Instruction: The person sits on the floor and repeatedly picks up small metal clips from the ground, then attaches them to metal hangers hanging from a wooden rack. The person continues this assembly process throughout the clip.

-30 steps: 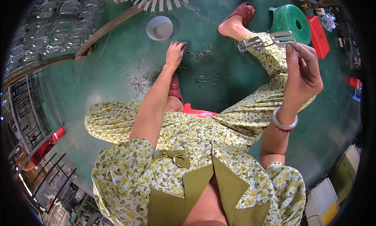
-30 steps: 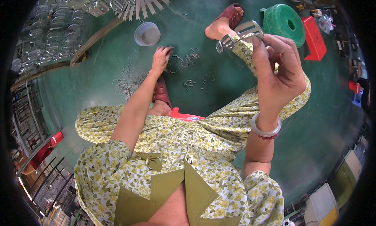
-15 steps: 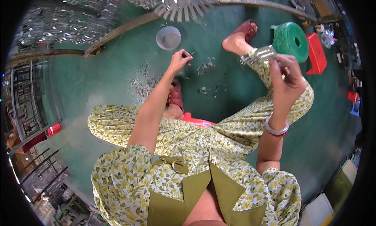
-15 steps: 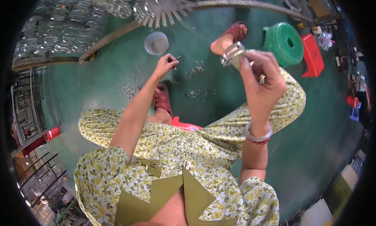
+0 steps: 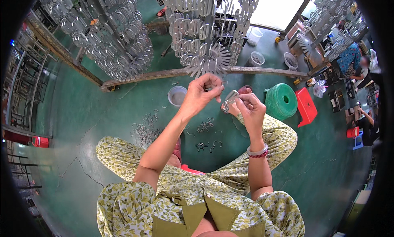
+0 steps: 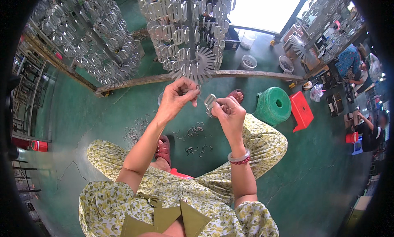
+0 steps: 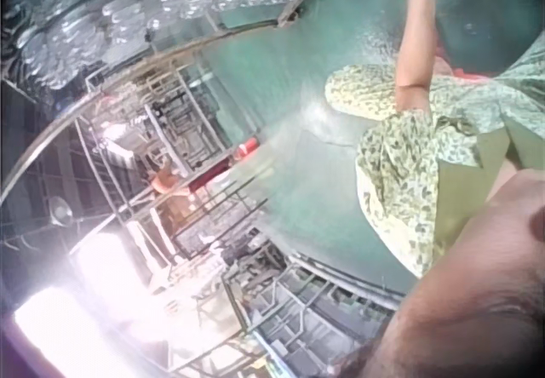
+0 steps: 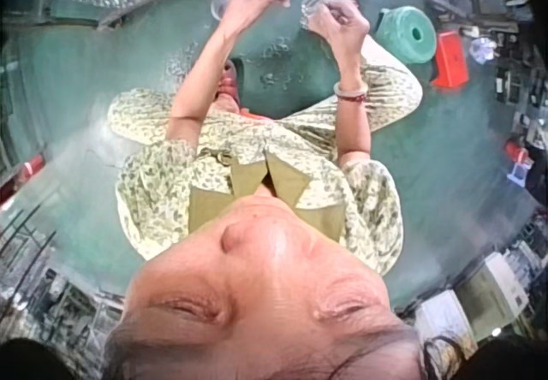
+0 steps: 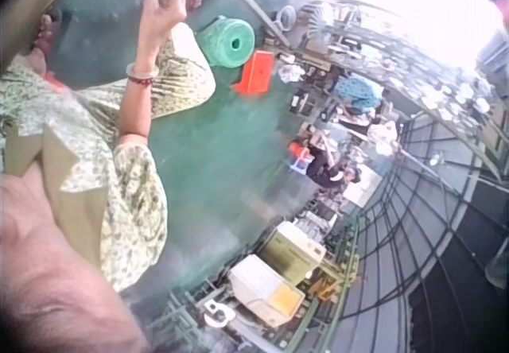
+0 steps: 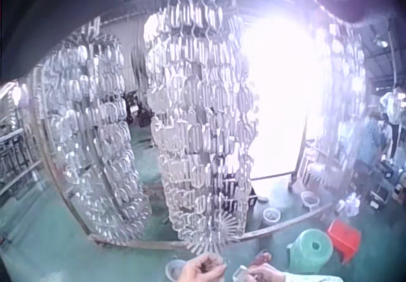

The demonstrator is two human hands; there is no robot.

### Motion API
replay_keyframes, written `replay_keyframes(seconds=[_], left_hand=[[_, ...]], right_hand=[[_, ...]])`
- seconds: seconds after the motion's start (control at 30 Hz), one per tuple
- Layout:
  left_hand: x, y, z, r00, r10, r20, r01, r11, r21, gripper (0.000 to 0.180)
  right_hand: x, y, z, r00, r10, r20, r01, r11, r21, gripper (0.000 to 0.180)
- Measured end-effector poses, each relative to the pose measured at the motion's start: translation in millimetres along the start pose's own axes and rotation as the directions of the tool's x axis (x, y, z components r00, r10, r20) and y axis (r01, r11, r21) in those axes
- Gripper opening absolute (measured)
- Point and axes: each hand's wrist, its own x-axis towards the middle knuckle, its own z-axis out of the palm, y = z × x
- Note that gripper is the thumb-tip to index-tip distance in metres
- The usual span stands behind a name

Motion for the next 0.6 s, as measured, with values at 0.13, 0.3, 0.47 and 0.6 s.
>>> replay_keyframes(seconds=[0.13,0.3,0.47,0.6], left_hand=[[-8.8,37.5,15.9,0.996,0.055,-0.076,-0.053,0.998,0.026,0.018],[-10.5,48.8,14.0,0.974,0.192,-0.123,-0.164,0.965,0.205,0.017],[-7.1,57.0,12.4,0.859,0.499,-0.114,-0.379,0.77,0.513,0.014],[-13.4,59.3,9.9,0.764,0.637,-0.103,-0.452,0.643,0.619,0.014]], right_hand=[[11.9,-17.9,9.3,0.999,-0.045,-0.002,0.045,0.999,0.009,0.008],[23.1,-50.5,20.1,0.997,-0.077,0.009,0.076,0.996,0.055,0.01],[29.1,-66.5,20.0,0.985,-0.175,0.012,0.175,0.981,-0.079,0.01],[28.5,-75.1,25.2,0.955,-0.296,0.032,0.297,0.942,-0.155,0.009]])
